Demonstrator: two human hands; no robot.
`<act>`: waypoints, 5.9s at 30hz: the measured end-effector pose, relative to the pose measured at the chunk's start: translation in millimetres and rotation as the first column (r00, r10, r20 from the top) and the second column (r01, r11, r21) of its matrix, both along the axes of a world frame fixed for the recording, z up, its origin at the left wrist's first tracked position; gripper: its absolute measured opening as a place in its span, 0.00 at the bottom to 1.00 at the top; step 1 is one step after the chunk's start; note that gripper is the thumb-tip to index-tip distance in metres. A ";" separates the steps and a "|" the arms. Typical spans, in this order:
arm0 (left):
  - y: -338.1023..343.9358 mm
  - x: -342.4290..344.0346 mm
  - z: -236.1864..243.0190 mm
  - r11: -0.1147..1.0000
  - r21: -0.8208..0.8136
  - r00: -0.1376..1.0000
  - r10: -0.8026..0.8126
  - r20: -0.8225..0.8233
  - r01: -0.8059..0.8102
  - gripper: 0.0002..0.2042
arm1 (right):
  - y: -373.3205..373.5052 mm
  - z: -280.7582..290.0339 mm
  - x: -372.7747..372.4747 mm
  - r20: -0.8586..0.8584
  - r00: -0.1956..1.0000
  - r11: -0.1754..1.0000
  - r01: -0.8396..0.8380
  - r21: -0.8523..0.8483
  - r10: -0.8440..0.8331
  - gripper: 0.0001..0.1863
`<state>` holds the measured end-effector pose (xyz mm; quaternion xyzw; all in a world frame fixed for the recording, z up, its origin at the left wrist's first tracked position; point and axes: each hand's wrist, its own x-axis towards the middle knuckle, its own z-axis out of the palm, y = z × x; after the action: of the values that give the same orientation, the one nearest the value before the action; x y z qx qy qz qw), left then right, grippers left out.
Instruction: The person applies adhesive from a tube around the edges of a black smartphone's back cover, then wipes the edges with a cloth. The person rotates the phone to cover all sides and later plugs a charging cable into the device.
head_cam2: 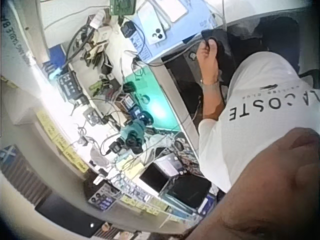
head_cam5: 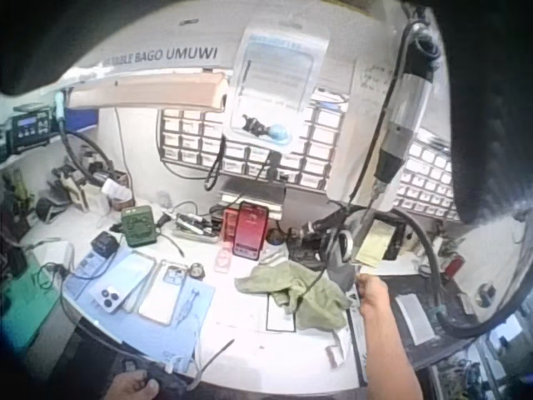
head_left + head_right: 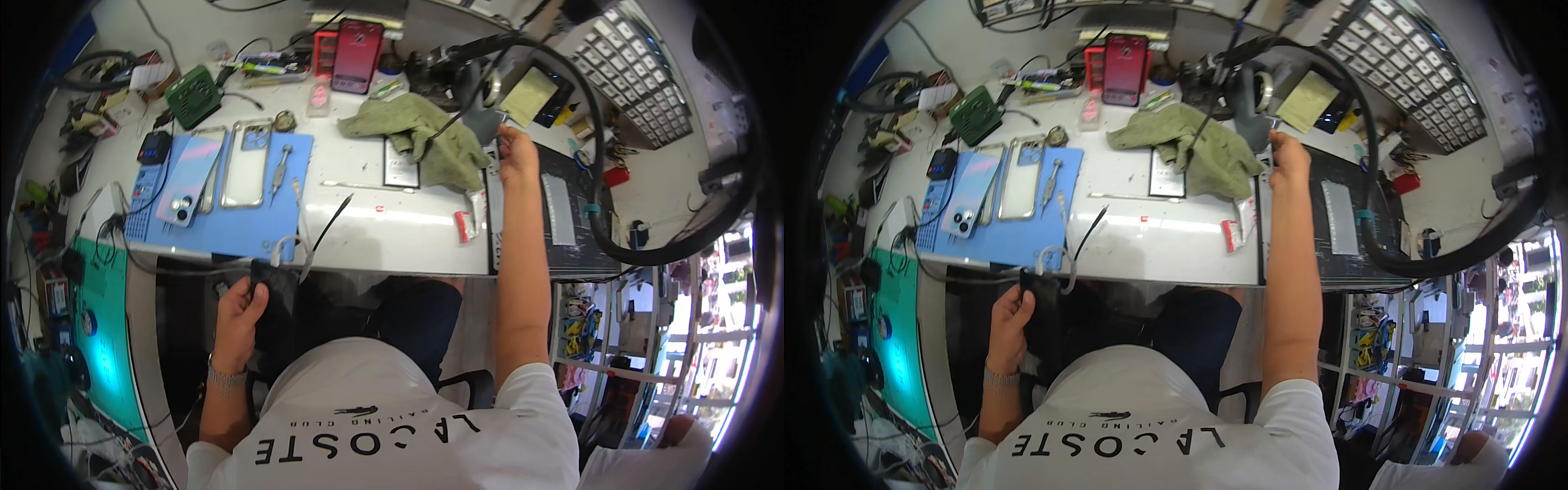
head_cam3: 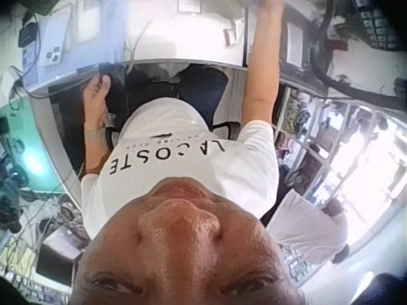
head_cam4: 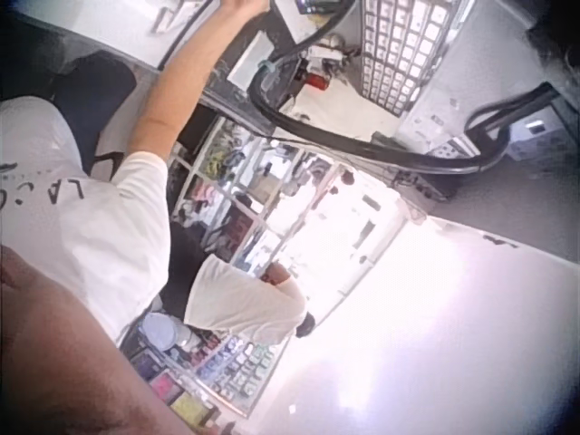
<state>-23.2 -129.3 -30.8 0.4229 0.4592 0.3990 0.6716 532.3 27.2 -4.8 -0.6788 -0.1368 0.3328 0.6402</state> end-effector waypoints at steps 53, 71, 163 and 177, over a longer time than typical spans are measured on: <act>1.0 23.3 18.2 0.993 -0.093 0.995 -0.061 0.074 0.068 0.24 | -190.3 -19.4 -329.8 -0.169 0.570 0.592 -0.794 0.138 0.804 0.10; -17.6 15.7 16.9 0.982 -0.125 0.977 -0.118 0.176 0.141 0.27 | -128.9 61.4 -153.2 0.567 0.813 0.961 -0.244 0.132 0.129 0.11; -15.9 27.2 11.7 0.933 -0.281 0.894 -0.085 0.440 0.227 0.69 | -179.0 53.6 -302.3 -0.243 0.204 0.209 -0.978 -0.003 0.948 0.09; -16.7 22.5 -15.0 0.944 -0.128 0.726 -0.143 0.672 0.304 0.50 | -199.2 25.6 -305.8 0.132 0.224 0.234 -0.970 -0.066 0.966 0.04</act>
<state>-0.7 -146.0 -45.9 0.2286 0.1834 0.3811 0.8769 226.5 -172.0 20.8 -0.4606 -0.5784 0.6050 0.2954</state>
